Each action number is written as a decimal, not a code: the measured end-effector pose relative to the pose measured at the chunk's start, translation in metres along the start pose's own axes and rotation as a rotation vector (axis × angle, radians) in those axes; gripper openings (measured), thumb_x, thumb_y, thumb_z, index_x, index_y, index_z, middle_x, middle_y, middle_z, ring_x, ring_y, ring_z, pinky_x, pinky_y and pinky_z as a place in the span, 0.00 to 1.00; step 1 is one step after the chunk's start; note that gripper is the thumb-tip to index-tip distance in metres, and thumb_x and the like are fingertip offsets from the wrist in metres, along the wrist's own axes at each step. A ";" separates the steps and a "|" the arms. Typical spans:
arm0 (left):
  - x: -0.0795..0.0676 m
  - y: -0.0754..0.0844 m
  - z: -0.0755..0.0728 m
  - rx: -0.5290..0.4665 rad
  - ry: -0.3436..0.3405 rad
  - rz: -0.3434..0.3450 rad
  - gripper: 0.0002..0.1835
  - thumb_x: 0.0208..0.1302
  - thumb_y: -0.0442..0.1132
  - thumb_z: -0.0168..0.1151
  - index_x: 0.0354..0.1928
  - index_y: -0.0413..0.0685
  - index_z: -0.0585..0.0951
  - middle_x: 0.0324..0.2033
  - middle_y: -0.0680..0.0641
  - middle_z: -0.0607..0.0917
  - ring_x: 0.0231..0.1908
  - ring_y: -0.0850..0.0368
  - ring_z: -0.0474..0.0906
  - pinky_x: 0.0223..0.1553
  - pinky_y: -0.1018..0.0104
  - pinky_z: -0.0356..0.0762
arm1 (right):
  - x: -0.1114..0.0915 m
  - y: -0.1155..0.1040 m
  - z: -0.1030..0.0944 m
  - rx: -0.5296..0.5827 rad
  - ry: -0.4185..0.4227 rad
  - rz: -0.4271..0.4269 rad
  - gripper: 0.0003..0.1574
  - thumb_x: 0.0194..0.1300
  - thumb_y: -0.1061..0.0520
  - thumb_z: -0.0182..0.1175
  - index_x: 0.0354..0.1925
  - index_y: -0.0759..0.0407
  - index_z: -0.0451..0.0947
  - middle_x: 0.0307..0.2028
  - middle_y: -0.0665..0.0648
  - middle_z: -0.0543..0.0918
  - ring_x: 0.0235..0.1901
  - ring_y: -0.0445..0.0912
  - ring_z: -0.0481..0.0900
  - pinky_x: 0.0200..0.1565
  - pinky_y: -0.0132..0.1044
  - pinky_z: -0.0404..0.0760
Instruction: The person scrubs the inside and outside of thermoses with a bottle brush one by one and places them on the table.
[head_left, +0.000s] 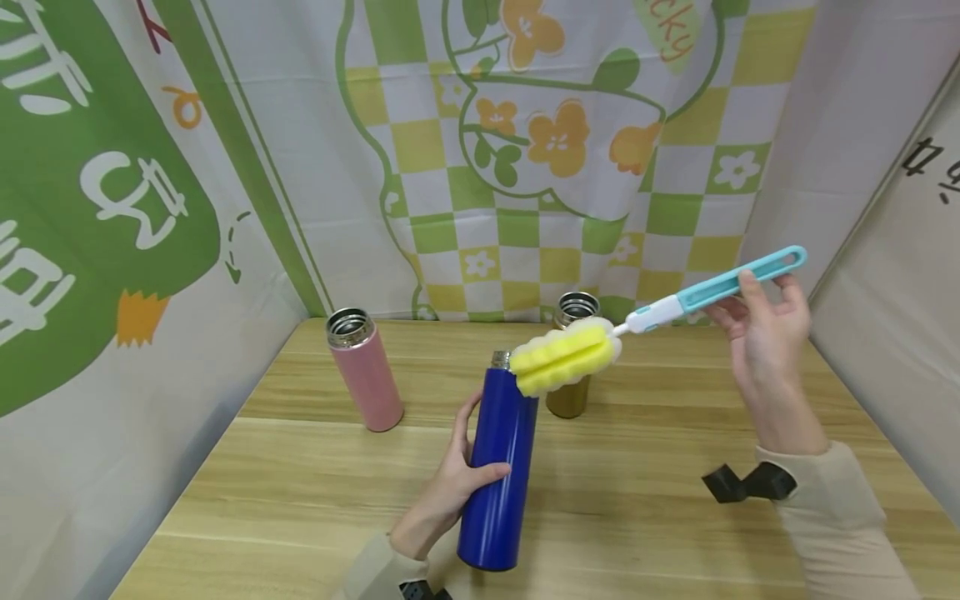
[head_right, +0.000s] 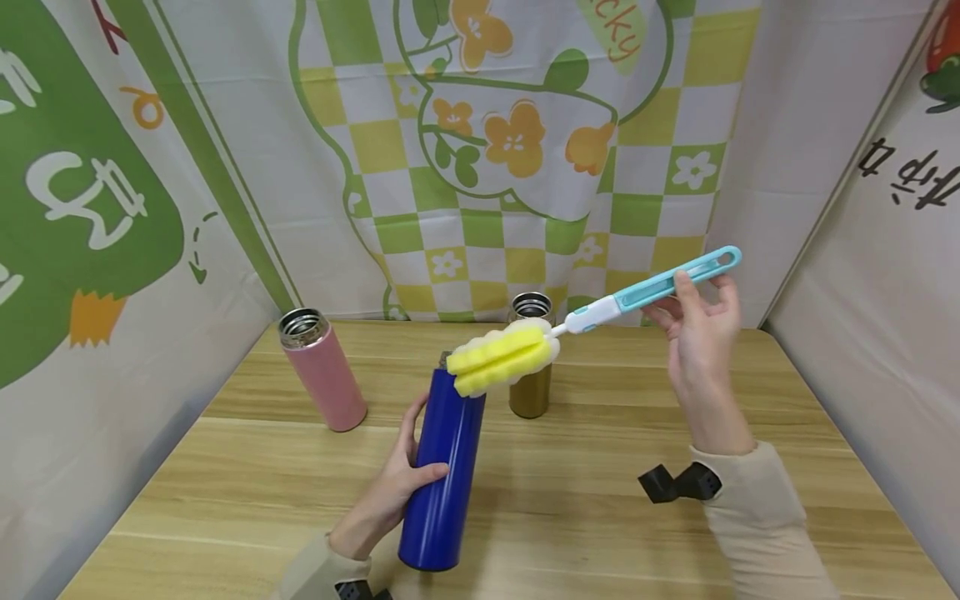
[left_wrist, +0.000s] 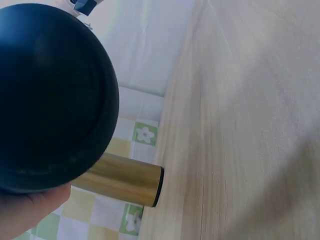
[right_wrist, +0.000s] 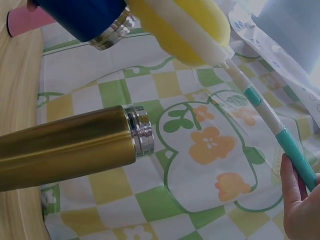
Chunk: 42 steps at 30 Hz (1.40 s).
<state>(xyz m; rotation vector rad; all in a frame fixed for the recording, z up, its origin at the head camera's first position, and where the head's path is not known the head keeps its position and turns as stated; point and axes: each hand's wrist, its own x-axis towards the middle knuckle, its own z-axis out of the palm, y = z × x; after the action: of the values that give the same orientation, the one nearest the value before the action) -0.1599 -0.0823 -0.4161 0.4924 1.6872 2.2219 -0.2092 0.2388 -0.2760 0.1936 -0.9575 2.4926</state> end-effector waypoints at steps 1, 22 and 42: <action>0.000 0.000 0.000 0.010 0.013 -0.003 0.51 0.49 0.36 0.65 0.65 0.68 0.40 0.51 0.34 0.68 0.43 0.48 0.74 0.41 0.52 0.73 | 0.000 -0.001 -0.001 0.016 0.002 -0.004 0.19 0.53 0.68 0.59 0.42 0.66 0.63 0.27 0.63 0.77 0.23 0.52 0.80 0.32 0.41 0.79; -0.002 0.002 0.001 0.033 0.119 0.076 0.35 0.58 0.38 0.47 0.65 0.64 0.44 0.41 0.36 0.76 0.36 0.50 0.79 0.35 0.53 0.76 | -0.001 -0.017 -0.025 0.077 -0.006 0.050 0.13 0.55 0.70 0.55 0.39 0.66 0.64 0.27 0.63 0.75 0.24 0.54 0.80 0.32 0.43 0.79; -0.003 0.003 0.001 0.166 0.196 0.066 0.47 0.49 0.37 0.65 0.67 0.63 0.48 0.53 0.34 0.70 0.48 0.45 0.71 0.43 0.55 0.72 | -0.002 -0.014 -0.023 0.019 -0.051 0.060 0.16 0.56 0.70 0.55 0.43 0.65 0.64 0.28 0.62 0.76 0.25 0.52 0.80 0.33 0.41 0.79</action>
<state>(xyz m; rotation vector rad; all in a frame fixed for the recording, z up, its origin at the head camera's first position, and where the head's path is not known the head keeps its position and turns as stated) -0.1573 -0.0834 -0.4136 0.3842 1.9946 2.2502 -0.1996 0.2628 -0.2853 0.2388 -0.9738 2.5637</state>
